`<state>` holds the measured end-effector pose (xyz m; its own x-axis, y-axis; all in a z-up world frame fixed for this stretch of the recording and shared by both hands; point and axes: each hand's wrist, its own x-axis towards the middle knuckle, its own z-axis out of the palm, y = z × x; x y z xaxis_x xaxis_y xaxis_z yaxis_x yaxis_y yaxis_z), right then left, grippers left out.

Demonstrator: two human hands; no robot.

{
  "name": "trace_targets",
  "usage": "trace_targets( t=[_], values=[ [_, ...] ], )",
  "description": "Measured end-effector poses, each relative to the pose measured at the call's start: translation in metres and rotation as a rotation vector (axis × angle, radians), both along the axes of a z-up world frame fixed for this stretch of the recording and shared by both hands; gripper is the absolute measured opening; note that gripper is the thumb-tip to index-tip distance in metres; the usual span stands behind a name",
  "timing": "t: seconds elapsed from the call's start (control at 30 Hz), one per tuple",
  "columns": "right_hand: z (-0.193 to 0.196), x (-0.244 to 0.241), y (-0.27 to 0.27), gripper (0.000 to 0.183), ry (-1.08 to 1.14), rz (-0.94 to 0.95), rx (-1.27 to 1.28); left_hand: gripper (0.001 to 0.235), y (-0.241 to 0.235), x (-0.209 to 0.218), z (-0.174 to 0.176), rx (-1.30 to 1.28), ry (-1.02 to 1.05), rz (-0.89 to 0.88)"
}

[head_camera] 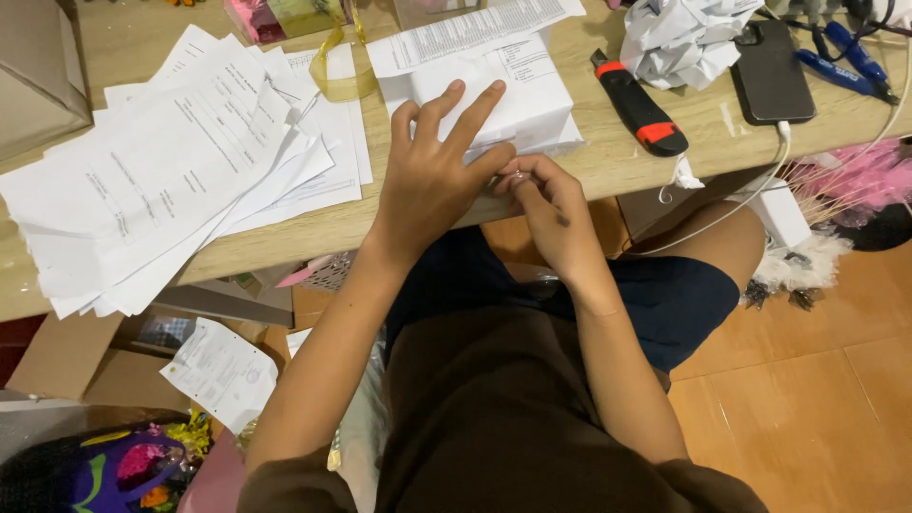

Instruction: The person wraps a white rectangular box with a printed shipping label using white paper. They fold the paper edges over the box, smooth the creases, and secure the package with clear tape.

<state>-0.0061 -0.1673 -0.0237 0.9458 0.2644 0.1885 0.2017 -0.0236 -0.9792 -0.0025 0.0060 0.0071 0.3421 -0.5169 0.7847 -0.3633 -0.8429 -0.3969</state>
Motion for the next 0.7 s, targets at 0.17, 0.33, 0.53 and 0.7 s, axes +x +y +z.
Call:
trace_targets(
  t=[0.17, 0.33, 0.53, 0.7],
  values=[
    [-0.001, 0.005, 0.000, 0.021, 0.069, -0.037, 0.000, 0.018, -0.002, -0.001, 0.003, -0.010, -0.003, -0.012],
    [0.003, 0.004, -0.002, 0.029, 0.083, -0.007, 0.014, 0.017, 0.001, 0.003, 0.000, -0.011, 0.008, -0.036],
    [-0.003, 0.019, -0.006, 0.025, 0.167, -0.038, -0.032, 0.019, 0.001, 0.006, -0.001, -0.002, -0.024, -0.060],
    [0.019, 0.015, -0.010, 0.025, 0.258, -0.024, -0.145, 0.018, 0.003, 0.006, -0.001, 0.007, -0.007, -0.081]
  ],
)
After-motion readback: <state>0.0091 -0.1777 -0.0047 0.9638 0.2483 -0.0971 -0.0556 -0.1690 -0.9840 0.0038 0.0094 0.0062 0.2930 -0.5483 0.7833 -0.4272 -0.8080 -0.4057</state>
